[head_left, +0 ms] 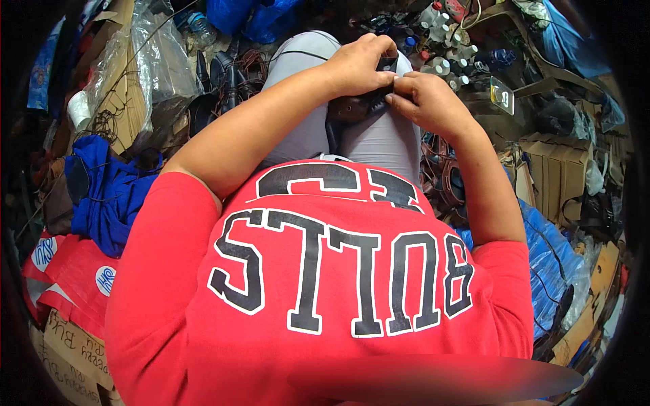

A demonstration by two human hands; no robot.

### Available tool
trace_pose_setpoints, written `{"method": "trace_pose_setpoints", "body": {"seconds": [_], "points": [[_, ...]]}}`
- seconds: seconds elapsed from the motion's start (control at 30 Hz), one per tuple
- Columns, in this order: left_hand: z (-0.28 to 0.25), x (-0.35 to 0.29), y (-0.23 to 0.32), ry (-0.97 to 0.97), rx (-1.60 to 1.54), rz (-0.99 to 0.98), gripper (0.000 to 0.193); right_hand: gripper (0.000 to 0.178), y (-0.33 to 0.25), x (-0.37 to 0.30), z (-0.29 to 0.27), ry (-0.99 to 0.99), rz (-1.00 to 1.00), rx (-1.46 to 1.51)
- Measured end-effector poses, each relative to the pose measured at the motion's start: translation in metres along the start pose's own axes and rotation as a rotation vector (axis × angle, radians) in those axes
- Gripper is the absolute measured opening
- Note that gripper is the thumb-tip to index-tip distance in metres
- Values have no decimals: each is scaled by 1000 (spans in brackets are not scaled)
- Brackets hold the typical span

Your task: Hand stitching and sewing components of a black shoe.

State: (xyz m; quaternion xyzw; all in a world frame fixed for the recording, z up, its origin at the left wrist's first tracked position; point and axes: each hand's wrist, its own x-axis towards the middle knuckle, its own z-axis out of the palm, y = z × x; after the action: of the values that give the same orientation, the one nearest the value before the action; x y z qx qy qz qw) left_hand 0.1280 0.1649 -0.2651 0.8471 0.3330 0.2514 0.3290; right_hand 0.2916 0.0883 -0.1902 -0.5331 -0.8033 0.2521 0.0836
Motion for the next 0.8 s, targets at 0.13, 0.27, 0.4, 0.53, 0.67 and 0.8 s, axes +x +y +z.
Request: {"method": "trace_pose_setpoints", "body": {"seconds": [0.13, 0.27, 0.4, 0.53, 0.67, 0.8], "points": [[1, 0, 2, -46, -90, 12, 39, 20, 7, -11, 6, -33, 28, 82], [8, 0, -1, -46, -114, 11, 38, 22, 8, -28, 9, 20, 1, 104], [0, 5, -4, -53, -97, -41, 36, 19, -4, -60, -10, 24, 16, 235], [-23, 14, -1, -323, -324, -64, 33, 14, -10, -74, -10, 304, 134, 509], [-38, 20, 1, -493, -381, 8, 22, 26, -5, -57, 13, 302, 145, 318], [-40, 22, 2, -472, -330, 11, 18, 27, -2, -44, 21, 299, 144, 218]]}}
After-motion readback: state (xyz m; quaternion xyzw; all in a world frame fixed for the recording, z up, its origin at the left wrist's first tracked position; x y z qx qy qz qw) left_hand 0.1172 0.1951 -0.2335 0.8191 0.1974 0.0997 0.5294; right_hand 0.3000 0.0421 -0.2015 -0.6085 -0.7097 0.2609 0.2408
